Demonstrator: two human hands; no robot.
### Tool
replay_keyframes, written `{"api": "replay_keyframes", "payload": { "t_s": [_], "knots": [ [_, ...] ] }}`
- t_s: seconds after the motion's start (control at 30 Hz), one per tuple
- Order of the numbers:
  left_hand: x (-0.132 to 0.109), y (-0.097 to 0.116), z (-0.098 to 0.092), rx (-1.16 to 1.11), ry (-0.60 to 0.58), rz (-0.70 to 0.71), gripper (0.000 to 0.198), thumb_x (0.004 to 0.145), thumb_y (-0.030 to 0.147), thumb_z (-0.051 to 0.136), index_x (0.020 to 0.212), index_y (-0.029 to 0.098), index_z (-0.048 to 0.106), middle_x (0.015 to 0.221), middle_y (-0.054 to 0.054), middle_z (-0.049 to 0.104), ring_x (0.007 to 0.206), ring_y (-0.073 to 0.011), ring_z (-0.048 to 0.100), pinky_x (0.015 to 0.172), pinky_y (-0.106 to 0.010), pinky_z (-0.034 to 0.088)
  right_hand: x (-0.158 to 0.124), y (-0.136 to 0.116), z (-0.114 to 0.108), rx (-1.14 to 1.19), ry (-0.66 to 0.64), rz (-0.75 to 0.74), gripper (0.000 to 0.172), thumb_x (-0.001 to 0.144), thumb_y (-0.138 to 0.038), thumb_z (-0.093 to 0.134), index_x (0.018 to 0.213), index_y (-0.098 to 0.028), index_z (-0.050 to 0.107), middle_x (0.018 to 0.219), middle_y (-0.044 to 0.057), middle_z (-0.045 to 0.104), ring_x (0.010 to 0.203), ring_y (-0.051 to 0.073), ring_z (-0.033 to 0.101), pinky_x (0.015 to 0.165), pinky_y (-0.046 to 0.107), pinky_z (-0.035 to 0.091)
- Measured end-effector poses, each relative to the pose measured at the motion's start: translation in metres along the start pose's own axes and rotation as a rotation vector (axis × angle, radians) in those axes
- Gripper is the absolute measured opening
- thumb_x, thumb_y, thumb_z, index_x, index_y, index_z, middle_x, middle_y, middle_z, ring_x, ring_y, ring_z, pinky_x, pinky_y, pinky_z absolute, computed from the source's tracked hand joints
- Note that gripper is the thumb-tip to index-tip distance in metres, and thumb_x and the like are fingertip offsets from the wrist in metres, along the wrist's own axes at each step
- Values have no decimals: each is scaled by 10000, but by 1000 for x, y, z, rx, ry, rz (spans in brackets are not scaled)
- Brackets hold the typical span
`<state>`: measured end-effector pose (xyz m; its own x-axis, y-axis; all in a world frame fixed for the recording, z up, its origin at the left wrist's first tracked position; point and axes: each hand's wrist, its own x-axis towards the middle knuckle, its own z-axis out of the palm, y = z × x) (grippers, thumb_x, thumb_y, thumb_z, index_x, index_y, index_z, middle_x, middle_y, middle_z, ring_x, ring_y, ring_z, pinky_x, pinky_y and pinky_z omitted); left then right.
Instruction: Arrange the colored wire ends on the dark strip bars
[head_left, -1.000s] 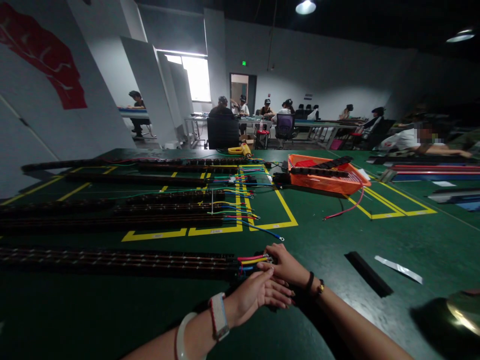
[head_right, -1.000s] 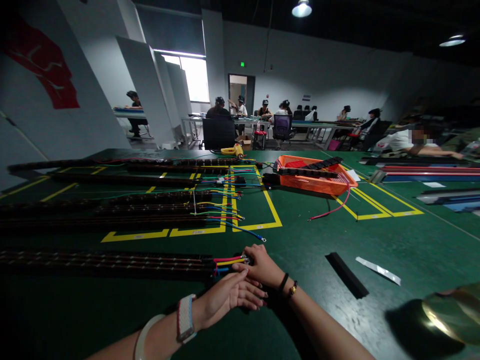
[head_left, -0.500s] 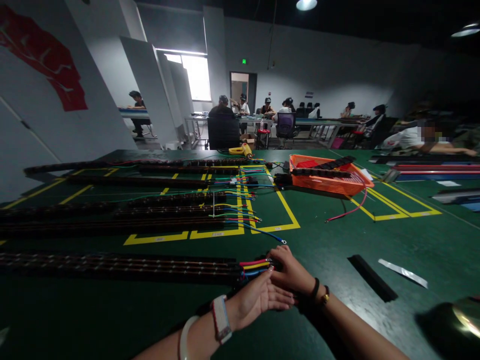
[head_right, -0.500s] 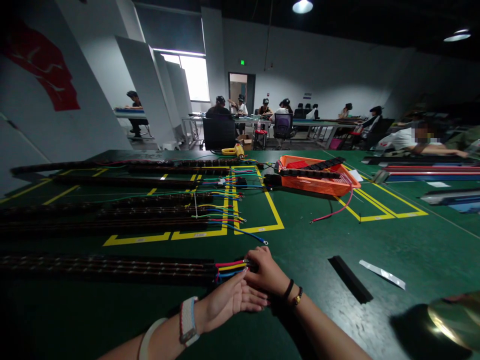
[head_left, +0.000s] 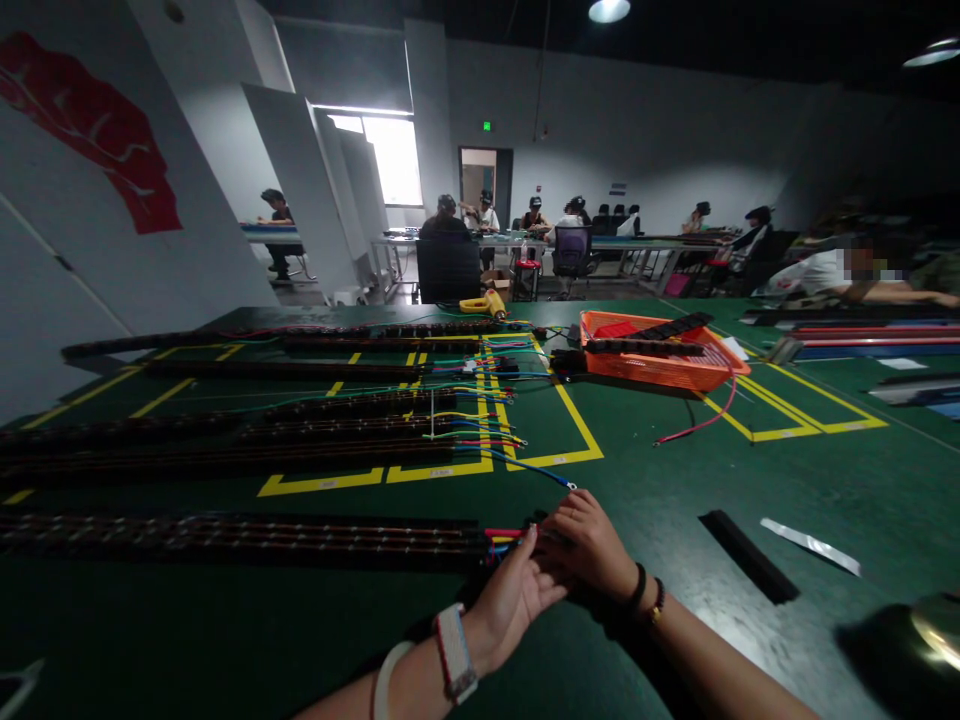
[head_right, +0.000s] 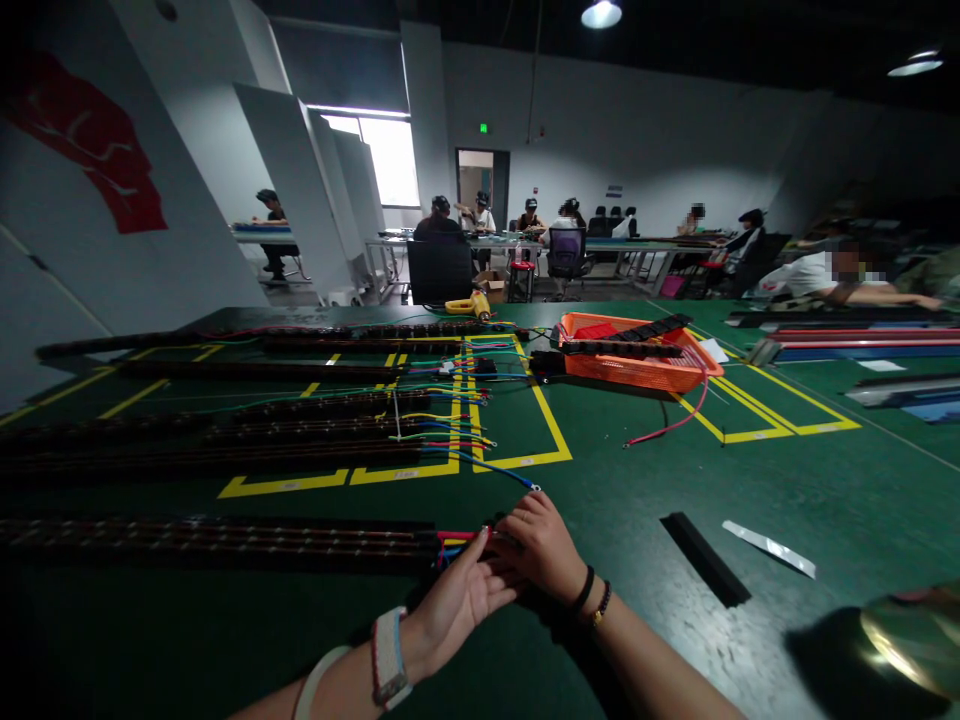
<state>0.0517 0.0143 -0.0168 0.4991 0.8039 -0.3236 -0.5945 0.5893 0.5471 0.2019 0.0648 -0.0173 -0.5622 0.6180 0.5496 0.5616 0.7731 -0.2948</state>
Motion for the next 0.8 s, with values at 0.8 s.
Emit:
{"api": "replay_keyframes", "payload": {
  "t_s": [0.8],
  "knots": [
    [-3,-3,4,-151,100,171,363,847,478,510,889,131,609,1025,-111,652,1085,-216,557,995,-362,374,-7,-13,-2,-330,-116,-116,185,889,-184,528,1013,-256,645,789,24,642,801,190,516,929,449,324]
  ]
}}
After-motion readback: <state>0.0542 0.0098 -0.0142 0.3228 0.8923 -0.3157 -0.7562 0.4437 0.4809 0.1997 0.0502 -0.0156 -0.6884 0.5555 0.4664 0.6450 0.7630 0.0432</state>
